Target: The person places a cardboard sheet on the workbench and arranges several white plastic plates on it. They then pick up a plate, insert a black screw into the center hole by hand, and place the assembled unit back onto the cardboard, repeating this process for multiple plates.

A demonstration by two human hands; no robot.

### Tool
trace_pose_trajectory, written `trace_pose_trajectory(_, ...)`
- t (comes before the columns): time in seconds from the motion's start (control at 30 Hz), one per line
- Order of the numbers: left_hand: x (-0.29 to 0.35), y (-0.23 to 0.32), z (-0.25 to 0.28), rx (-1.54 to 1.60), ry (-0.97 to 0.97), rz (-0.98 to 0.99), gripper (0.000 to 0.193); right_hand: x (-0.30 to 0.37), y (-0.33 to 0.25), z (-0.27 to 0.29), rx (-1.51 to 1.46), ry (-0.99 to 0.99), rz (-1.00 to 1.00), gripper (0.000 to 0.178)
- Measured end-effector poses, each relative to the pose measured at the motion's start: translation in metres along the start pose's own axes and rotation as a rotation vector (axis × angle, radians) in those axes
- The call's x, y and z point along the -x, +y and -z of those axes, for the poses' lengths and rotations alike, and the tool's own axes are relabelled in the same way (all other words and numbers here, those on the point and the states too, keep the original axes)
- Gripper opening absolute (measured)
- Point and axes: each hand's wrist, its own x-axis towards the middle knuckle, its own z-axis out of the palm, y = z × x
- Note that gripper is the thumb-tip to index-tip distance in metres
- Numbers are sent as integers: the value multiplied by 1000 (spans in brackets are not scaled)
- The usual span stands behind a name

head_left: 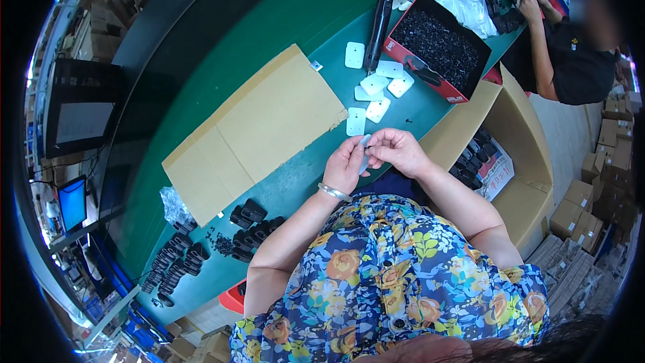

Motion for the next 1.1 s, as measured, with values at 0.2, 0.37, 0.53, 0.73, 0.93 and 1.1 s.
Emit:
trace_pose_trajectory(0.2, 6, 0, 0, -70, 6, -8, 30, 10, 4, -15, 469, 84, 157, 8)
trace_pose_trajectory(0.37, 11, 5, 6, -139, 33, -38, 32, 11, 1, -22, 380, 65, 111, 7)
trace_pose_trajectory(0.53, 11, 13, 10, -138, 44, -23, 32, 14, -6, -22, 315, 57, 76, 7)
trace_pose_trajectory(0.73, 14, 26, 28, 268, -104, 101, 30, 23, -23, -10, 345, 108, 175, 8)
trace_pose_trajectory(0.93, 27, 39, 30, 228, -156, 89, 34, 19, -31, -19, 723, 5, 409, 8)
trace_pose_trajectory(1.1, 29, 39, 32, 198, -171, 97, 36, 16, -34, -22, 887, -57, 508, 11)
